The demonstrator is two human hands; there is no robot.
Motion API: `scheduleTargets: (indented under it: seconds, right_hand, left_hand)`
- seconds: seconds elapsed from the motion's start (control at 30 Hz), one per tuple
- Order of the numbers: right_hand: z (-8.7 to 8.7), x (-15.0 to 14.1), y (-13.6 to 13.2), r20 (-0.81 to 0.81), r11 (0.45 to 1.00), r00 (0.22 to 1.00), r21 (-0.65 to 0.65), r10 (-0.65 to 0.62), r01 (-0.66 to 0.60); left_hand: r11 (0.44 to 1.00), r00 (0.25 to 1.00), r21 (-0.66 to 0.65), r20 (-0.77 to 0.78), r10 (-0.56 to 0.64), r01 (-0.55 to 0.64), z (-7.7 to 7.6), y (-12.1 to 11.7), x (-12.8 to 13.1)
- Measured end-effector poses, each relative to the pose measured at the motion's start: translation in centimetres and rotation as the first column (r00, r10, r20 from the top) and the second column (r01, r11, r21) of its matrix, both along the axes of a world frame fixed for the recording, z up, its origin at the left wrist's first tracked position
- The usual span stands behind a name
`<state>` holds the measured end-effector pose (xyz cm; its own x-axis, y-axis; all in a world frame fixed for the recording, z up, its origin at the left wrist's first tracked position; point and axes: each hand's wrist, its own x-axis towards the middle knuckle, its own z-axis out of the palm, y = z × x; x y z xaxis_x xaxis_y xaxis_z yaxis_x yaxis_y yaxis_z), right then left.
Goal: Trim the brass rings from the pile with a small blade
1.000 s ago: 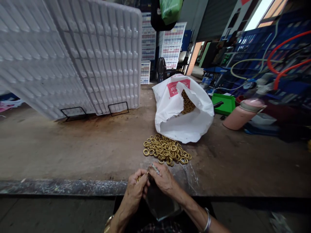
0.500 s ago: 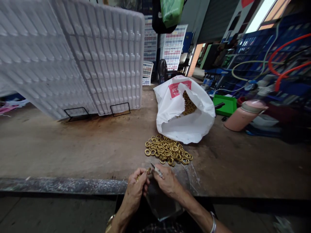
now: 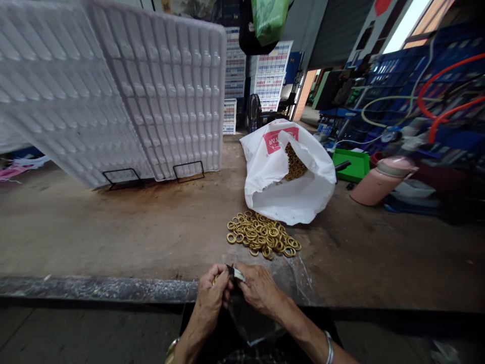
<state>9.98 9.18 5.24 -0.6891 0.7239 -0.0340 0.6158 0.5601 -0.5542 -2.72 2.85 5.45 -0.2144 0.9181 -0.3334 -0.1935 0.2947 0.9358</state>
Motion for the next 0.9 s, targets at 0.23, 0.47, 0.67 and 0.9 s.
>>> scheduleTargets:
  seconds: [0.23, 0.47, 0.67, 0.9]
  right_hand:
    - [-0.2, -0.4, 0.9, 0.117, 0.991, 0.986, 0.078, -0.115, 0.106]
    - [-1.4, 0.2, 0.8, -0.061, 0.991, 0.992, 0.064, -0.112, 0.116]
    - [-0.1, -0.3, 0.1, -0.356, 0.972, 0.917, -0.208, -0.178, 0.108]
    - [0.4, -0.8, 0.2, -0.417, 0.941, 0.882, -0.329, -0.218, 0.078]
  left_hand:
    - [0.996, 0.996, -0.003, -0.009, -0.092, 0.092, 1.0, -0.6, 0.0]
    - [0.999, 0.999, -0.012, -0.023, -0.033, 0.032, 1.4, -0.3, 0.0]
    - [0.996, 0.995, -0.008, -0.055, -0.084, 0.084, 0.6, -0.2, 0.1]
    - [0.993, 0.992, -0.026, -0.064, -0.113, 0.112, 0.5, -0.1, 0.0]
